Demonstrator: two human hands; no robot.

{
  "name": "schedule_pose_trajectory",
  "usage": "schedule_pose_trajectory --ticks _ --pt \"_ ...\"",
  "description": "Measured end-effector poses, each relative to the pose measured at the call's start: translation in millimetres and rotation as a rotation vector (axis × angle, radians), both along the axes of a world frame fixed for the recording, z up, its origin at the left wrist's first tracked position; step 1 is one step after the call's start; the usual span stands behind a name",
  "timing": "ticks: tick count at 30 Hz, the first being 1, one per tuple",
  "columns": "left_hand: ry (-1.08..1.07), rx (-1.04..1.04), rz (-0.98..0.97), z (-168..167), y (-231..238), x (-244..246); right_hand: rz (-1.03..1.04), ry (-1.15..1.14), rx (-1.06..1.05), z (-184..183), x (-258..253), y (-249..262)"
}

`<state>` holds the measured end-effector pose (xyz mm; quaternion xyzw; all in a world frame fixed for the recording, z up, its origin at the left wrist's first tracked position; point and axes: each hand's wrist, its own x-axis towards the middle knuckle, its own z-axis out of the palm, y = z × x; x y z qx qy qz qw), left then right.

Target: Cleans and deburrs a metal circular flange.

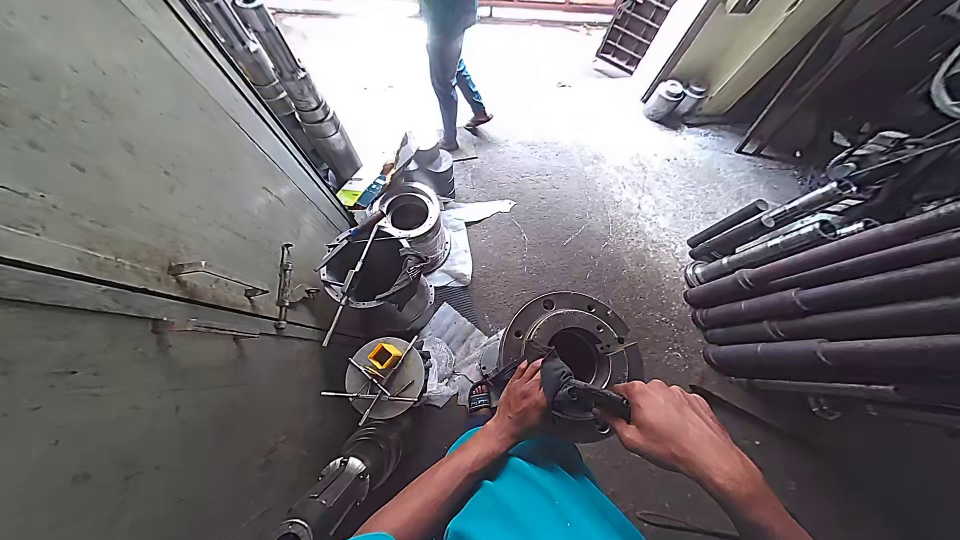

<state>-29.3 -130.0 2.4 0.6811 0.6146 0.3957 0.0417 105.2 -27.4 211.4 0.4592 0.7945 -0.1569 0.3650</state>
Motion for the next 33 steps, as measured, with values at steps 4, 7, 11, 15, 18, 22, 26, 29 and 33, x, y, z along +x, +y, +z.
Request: schedule_pose_trajectory --ticks 4,7,11,15,18,22,26,29,33 --pt "-0.007 -0.002 0.017 -0.8 -0.3 1.2 0.002 0.001 -0.003 -0.5 -0.9 2.8" --pt "-0.034 -0.036 0.016 1.4 -0.4 -1.2 0.013 0.024 0.000 2.8 3.3 6.7" --pt "-0.365 -0.223 -0.032 28.2 -1.4 -16.0 -0.115 0.157 -0.052 8.8 41.2 15.4" --pt "-0.756 -0.223 0.181 43.7 1.9 -57.6 -0.215 0.377 -0.028 9.8 87.1 0.7" --pt "-0.882 -0.153 0.191 45.5 -4.4 -91.3 -0.201 0.445 -0.052 5.6 106.4 -23.5" --pt "-0.741 -0.172 0.024 49.1 -22.6 -96.1 -0.216 0.202 -0.143 1.9 105.3 -46.9" --pt "-0.486 -0.297 -0.229 63.4 -41.3 -47.3 -0.218 0.153 -0.143 -10.2 100.9 -55.9" --pt "-0.266 -0.232 -0.367 32.1 -53.5 4.7 -0.177 0.112 -0.121 -12.2 86.2 -66.2" --pt "-0.097 -0.020 -0.137 -31.3 -58.6 45.3 -0.084 0.093 -0.023 -10.7 76.5 -79.7"
